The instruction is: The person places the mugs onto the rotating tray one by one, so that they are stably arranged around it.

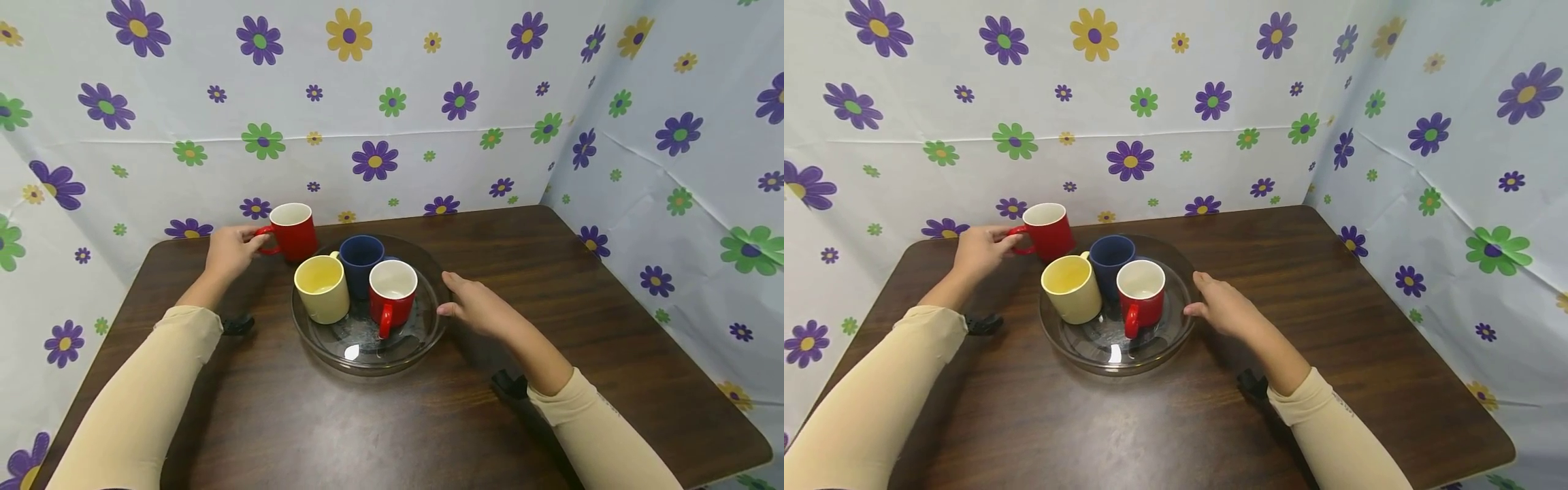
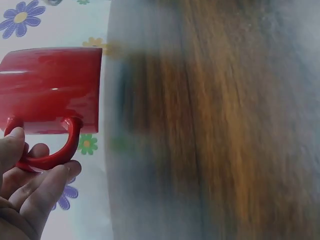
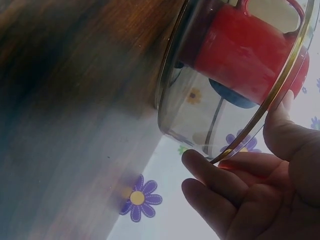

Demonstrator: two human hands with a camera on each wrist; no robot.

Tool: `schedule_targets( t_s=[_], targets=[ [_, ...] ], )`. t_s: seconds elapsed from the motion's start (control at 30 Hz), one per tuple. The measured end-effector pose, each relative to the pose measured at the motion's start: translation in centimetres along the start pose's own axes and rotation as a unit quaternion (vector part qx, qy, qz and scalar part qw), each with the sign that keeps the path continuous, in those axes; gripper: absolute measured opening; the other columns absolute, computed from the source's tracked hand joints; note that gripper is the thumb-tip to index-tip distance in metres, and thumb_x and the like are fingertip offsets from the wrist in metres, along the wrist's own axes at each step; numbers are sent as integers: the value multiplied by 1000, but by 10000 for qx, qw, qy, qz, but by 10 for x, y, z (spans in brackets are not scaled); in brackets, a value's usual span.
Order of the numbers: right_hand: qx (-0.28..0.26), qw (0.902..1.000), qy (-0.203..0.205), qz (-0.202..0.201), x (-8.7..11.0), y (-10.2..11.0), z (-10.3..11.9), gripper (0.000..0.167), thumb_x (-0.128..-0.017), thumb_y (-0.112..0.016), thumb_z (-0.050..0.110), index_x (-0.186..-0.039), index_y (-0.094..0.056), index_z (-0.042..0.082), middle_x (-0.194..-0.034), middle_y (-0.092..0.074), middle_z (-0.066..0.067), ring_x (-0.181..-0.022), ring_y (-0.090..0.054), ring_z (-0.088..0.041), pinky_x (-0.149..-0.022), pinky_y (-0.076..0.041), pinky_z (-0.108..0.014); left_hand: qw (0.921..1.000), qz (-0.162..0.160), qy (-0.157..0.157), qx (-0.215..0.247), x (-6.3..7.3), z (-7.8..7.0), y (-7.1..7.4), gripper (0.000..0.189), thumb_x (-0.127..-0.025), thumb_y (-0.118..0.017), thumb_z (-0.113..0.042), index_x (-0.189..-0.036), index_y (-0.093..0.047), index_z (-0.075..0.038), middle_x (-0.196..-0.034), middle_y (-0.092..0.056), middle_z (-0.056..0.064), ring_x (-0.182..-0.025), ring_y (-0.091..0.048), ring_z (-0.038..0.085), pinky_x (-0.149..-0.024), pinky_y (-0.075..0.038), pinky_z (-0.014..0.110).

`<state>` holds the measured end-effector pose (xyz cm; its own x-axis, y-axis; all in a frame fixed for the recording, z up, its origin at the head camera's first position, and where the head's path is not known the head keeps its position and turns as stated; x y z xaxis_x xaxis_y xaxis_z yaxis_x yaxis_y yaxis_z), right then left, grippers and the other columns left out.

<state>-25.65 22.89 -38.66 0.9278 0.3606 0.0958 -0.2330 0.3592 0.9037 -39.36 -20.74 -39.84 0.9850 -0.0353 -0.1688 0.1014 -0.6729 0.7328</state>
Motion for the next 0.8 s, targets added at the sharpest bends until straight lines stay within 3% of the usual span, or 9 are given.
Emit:
schedule_targets(
  t_s=[0.1,0.33,0.57,0.7,0.8],
  targets=[
    [-30,10000,35,0,-1,1,-1,75,-96,-70,24,-151,-34,-13,-156,-34,-31,-144,-35,-45,-117,-30,-56,9999,-62,56,74,5,2,8,41,-100,-67,-26,-126,-67,6,-117,-69,30,-90,-74,41,-69,-61,29],
    [-78,9999,54,49,-4,3,-4,74,-96,-70,23,-151,-34,-12,-156,-34,-30,-144,-36,-44,-117,-30,-56,9998,-192,1,15,17,-1,27,45,-99,-68,-30,-128,-67,4,-116,-69,30,-92,-73,43,-58,-51,12],
    [-218,9996,125,99,-6,5,-6,72,-98,-68,21,-151,-32,-14,-156,-34,-31,-144,-36,-44,-117,-30,-56,9996,-175,178,144,29,-11,41,51,-98,-65,-37,-132,-66,1,-122,-68,26,-97,-73,41,-78,-60,32],
    [-259,9995,143,99,-7,3,-9,72,-99,-67,20,-151,-32,-13,-156,-34,-30,-144,-36,-44,-117,-30,-56,9996,-164,65,230,34,-17,50,55,-97,-65,-41,-131,-66,2,-121,-68,26,-93,-74,38,-69,-58,20],
    [-261,9995,184,85,-8,2,-10,71,-99,-67,20,-151,-32,-13,-156,-34,-30,-144,-36,-44,-116,-30,-56,9994,-190,12,291,37,-22,57,54,-97,-67,-40,-129,-67,3,-117,-69,27,-81,-77,24,-61,-53,13]
  ],
)
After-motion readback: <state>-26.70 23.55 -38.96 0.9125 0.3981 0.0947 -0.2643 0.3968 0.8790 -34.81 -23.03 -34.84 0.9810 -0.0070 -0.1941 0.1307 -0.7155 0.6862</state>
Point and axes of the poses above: each hand's wrist, its own x-axis away from the middle knuckle, its own y-axis out of the back of the hand, z = x × y, the point moved 3 cm from there along -x, towards the middle knuckle
